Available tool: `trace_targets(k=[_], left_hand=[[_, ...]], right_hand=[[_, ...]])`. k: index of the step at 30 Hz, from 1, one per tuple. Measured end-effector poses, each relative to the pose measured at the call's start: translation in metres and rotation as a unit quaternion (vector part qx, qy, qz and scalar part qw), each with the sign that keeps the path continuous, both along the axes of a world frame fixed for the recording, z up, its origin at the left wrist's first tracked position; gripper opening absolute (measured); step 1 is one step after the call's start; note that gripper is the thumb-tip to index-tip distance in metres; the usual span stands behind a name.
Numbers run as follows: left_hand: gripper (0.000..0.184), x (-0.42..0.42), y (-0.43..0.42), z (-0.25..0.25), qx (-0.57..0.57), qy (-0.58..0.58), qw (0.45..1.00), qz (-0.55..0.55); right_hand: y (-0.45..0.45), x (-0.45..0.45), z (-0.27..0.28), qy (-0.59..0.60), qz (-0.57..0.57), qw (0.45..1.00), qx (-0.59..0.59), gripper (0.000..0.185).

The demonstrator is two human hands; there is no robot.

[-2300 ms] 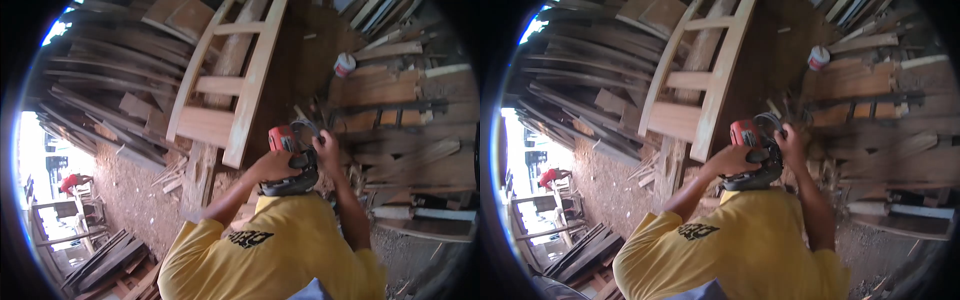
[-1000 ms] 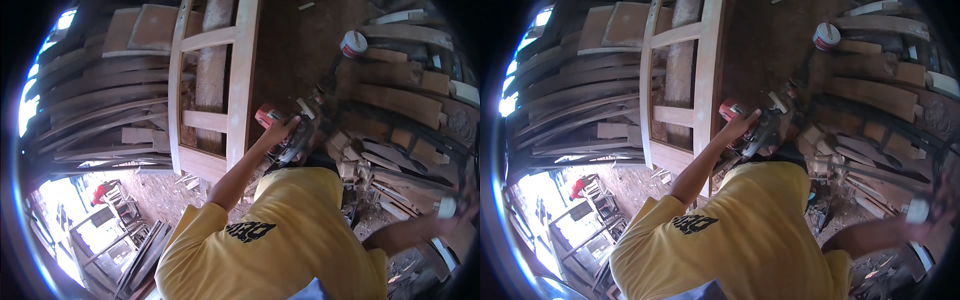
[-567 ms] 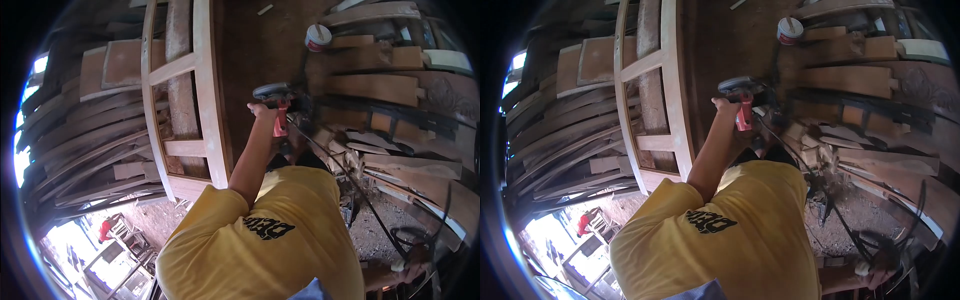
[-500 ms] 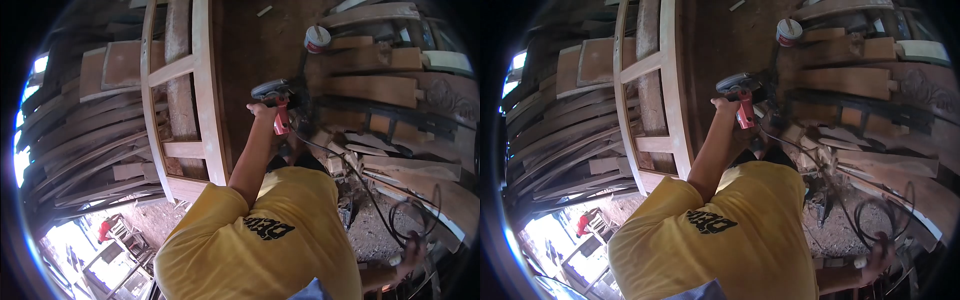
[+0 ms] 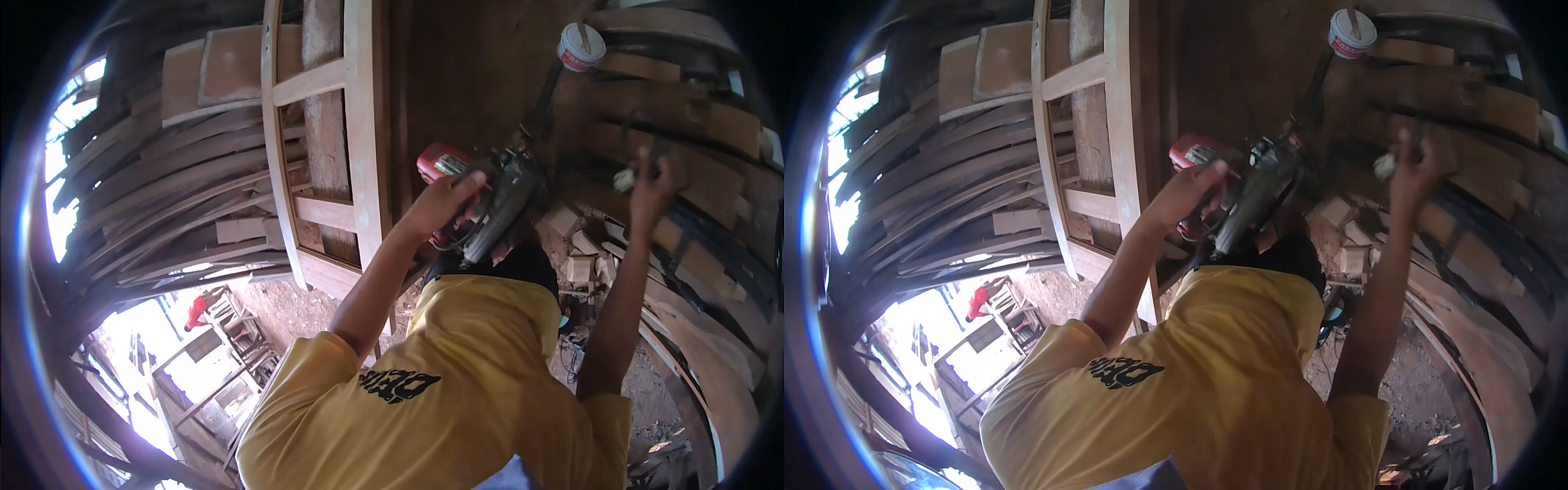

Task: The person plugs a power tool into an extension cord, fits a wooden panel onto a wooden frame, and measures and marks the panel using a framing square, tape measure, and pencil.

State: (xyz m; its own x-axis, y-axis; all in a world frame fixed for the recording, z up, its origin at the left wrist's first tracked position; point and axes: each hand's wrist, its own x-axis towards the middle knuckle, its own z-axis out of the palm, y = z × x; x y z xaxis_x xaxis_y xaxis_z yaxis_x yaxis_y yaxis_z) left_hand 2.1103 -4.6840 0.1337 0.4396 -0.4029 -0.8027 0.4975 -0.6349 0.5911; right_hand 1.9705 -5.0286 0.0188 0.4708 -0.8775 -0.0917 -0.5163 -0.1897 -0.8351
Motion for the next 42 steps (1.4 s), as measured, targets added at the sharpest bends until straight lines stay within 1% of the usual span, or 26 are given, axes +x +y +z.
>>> trace_targets(k=[1,3,4,5,7,9,10,11,12,13,14,15,17,18,19,20,22,23,25,27,28,30,34,36,40,42], left_hand=[[0.058,-0.001,-0.001,-0.009,0.004,0.006,1.000,0.004],[0.066,-0.003,0.000,-0.043,0.085,-0.006,0.990,-0.114],[0.079,-0.004,0.009,-0.077,0.104,-0.002,0.987,-0.124],[0.079,-0.005,0.017,-0.109,0.102,0.006,0.987,-0.125],[0.086,-0.004,0.037,-0.173,0.135,0.012,0.982,-0.128],[0.087,-0.003,0.060,-0.233,0.120,0.017,0.987,-0.109],[0.089,-0.013,0.073,-0.250,0.110,0.019,0.990,-0.090],[0.089,-0.022,0.088,-0.259,0.108,0.033,0.989,-0.096],[0.087,-0.024,0.098,-0.269,0.110,0.029,0.990,-0.085],[0.086,-0.024,0.106,-0.278,0.108,0.024,0.991,-0.071],[0.083,-0.021,0.100,-0.253,0.102,-0.014,0.991,-0.083],[0.080,-0.017,0.091,-0.223,0.097,-0.052,0.989,-0.094],[0.075,-0.014,0.097,-0.201,0.135,-0.113,0.956,-0.234],[0.075,-0.013,0.097,-0.187,0.137,-0.112,0.956,-0.235],[0.072,-0.013,0.095,-0.174,0.132,-0.126,0.943,-0.278],[0.070,-0.012,0.091,-0.162,0.126,-0.142,0.928,-0.320],[0.069,-0.011,0.088,-0.140,0.113,-0.131,0.920,-0.352],[0.067,-0.013,0.085,-0.126,0.102,-0.117,0.912,-0.380],[0.065,-0.015,0.078,-0.096,0.100,-0.112,0.918,-0.367],[0.064,-0.018,0.073,-0.080,0.074,-0.078,0.924,-0.368],[0.064,-0.018,0.069,-0.074,0.063,-0.070,0.921,-0.377],[0.064,-0.018,0.064,-0.066,0.070,-0.077,0.908,-0.406],[0.063,-0.023,0.062,-0.074,0.081,-0.089,0.869,-0.479],[0.063,-0.026,0.063,-0.077,0.085,-0.086,0.872,-0.473],[0.065,-0.028,0.064,-0.080,0.093,-0.055,0.892,-0.439],[0.066,-0.031,0.064,-0.078,0.111,-0.057,0.898,-0.421]], right_hand=[[-0.006,0.018,0.031,-0.047,-0.047,0.994,0.091,0.046],[-0.026,0.013,0.081,-0.081,-0.049,0.995,0.026,0.035],[-0.037,-0.009,0.096,-0.104,-0.058,0.992,-0.029,0.029],[-0.044,-0.034,0.122,-0.120,-0.098,0.987,-0.034,0.024],[-0.046,-0.101,0.167,-0.155,-0.127,0.978,-0.052,0.029],[-0.038,-0.172,0.223,-0.165,-0.136,0.976,-0.042,0.034],[-0.036,-0.198,0.247,-0.105,-0.129,0.985,-0.053,0.036],[-0.030,-0.206,0.260,0.103,-0.064,0.978,-0.170,0.037],[-0.021,-0.207,0.273,0.289,-0.011,0.909,-0.302,0.038],[-0.013,-0.203,0.261,0.313,-0.108,0.916,-0.225,0.037],[-0.001,-0.193,0.251,0.334,-0.203,0.908,-0.148,0.037],[0.001,-0.194,0.230,0.314,-0.117,0.935,-0.116,0.035],[0.021,-0.172,0.176,0.281,-0.036,0.955,-0.086,0.034],[0.034,-0.150,0.151,0.261,0.004,0.963,-0.068,0.034],[0.049,-0.125,0.121,0.221,0.023,0.973,-0.058,0.030],[0.053,-0.124,0.077,0.246,0.087,0.960,-0.102,0.027],[0.083,-0.092,0.016,0.205,0.183,0.959,0.072,0.021],[0.104,-0.071,0.001,0.180,0.225,0.944,0.158,0.018],[0.143,-0.076,-0.056,0.109,0.313,0.920,0.209,0.024],[0.174,-0.056,-0.049,0.213,0.441,0.857,0.157,0.042],[0.183,-0.052,-0.052,0.212,0.442,0.857,0.158,0.042],[0.195,-0.044,-0.059,0.206,0.557,0.805,-0.011,0.042],[0.207,-0.025,-0.062,0.190,0.591,0.784,0.015,0.054],[0.212,-0.020,-0.074,0.188,0.600,0.778,-0.012,0.064],[0.213,-0.017,-0.090,0.170,0.630,0.757,-0.003,0.059],[0.217,-0.013,-0.091,0.167,0.637,0.752,0.037,0.051]])
